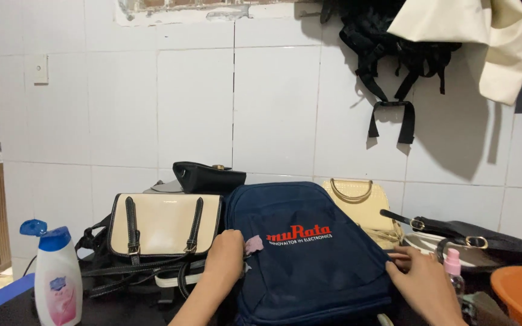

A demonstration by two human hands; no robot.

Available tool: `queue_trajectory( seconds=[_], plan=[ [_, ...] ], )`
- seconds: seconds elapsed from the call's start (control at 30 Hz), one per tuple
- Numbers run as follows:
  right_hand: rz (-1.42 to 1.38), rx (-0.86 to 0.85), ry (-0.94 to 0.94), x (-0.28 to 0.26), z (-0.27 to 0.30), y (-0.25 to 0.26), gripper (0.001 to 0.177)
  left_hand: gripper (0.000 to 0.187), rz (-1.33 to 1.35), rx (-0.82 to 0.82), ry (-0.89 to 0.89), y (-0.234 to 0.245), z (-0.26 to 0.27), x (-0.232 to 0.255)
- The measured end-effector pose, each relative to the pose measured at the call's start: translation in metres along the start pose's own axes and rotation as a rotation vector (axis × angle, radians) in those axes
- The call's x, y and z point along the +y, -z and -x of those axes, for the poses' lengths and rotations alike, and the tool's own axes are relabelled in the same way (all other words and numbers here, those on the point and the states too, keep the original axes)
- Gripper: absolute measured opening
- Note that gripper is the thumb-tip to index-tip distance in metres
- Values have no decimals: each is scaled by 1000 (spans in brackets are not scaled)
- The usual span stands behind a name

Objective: Wiping the front and sides of a blue backpack with a pink cloth to clean it.

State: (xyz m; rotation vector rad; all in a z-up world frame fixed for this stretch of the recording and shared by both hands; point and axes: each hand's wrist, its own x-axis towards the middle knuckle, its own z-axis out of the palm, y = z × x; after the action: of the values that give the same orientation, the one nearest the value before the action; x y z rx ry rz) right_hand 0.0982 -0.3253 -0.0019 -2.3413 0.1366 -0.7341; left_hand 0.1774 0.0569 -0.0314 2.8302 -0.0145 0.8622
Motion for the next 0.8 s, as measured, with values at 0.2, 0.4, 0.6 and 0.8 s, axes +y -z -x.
queue_trajectory(
  seconds=[0.2, 0.4, 0.6, 0.8],
  plan=[
    [149, -6, -83, -1, 7, -3, 51, 25, 275, 166, -119, 29, 72, 19],
    [191, -34, -50, -10, 17, 6, 54, 14, -114, -79, 86, -18, 105, 38],
    [110, 45, -44, 4, 13, 1, 48, 11, -284, 563, -115, -92, 109, 44],
    [76, 82, 223, -40, 54, 6, 43, 55, 215, -77, -84, 4, 107, 93]
  ],
)
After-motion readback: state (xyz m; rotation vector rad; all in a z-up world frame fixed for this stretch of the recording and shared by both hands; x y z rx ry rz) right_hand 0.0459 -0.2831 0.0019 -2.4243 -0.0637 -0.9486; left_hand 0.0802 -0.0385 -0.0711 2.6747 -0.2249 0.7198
